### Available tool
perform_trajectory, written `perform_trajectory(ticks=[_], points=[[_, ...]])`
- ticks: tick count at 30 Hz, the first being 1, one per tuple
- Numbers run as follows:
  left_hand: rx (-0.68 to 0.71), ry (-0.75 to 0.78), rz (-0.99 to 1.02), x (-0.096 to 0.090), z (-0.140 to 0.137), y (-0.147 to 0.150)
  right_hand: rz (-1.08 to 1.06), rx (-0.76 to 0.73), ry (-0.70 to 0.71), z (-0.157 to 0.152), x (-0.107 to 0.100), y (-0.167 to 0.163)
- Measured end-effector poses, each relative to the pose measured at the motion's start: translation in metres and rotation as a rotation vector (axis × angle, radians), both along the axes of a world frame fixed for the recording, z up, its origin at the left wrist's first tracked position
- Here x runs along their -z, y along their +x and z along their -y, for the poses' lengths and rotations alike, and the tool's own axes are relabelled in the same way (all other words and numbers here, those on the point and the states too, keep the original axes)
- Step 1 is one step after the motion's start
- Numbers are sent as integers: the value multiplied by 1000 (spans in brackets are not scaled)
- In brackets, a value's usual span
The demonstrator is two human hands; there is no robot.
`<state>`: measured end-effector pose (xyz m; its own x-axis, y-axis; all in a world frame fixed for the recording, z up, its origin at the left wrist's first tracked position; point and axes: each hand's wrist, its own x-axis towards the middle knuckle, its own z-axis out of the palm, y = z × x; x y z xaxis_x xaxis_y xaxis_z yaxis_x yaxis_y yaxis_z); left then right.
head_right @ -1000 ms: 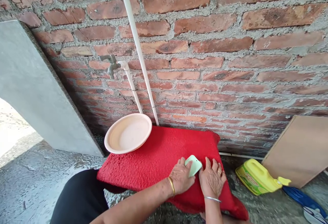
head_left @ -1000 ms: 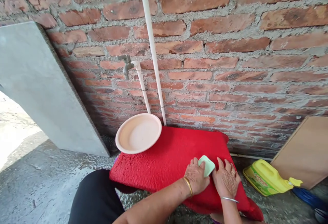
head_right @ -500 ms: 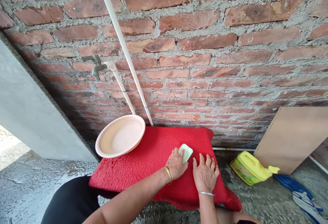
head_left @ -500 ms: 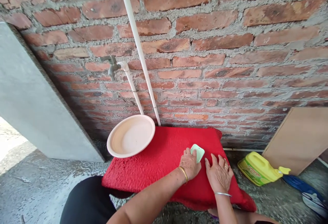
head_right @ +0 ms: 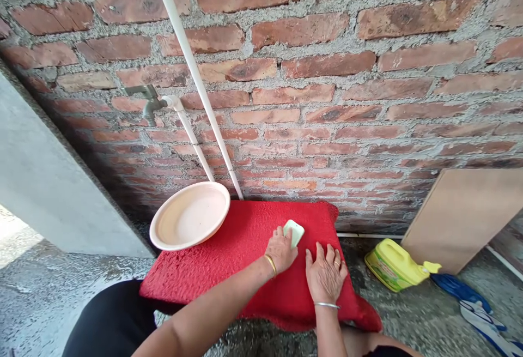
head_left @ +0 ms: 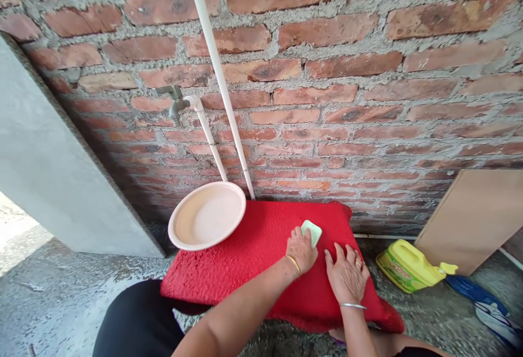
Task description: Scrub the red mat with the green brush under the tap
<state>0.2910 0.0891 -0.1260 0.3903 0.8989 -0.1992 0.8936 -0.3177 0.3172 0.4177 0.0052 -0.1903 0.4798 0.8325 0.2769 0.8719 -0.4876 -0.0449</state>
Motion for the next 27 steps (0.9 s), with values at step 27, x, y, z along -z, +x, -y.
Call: perform_trajectory(ticks=[27], points=[[-41,148,30,90,124,-152,45,-27,28,-5,14,19]])
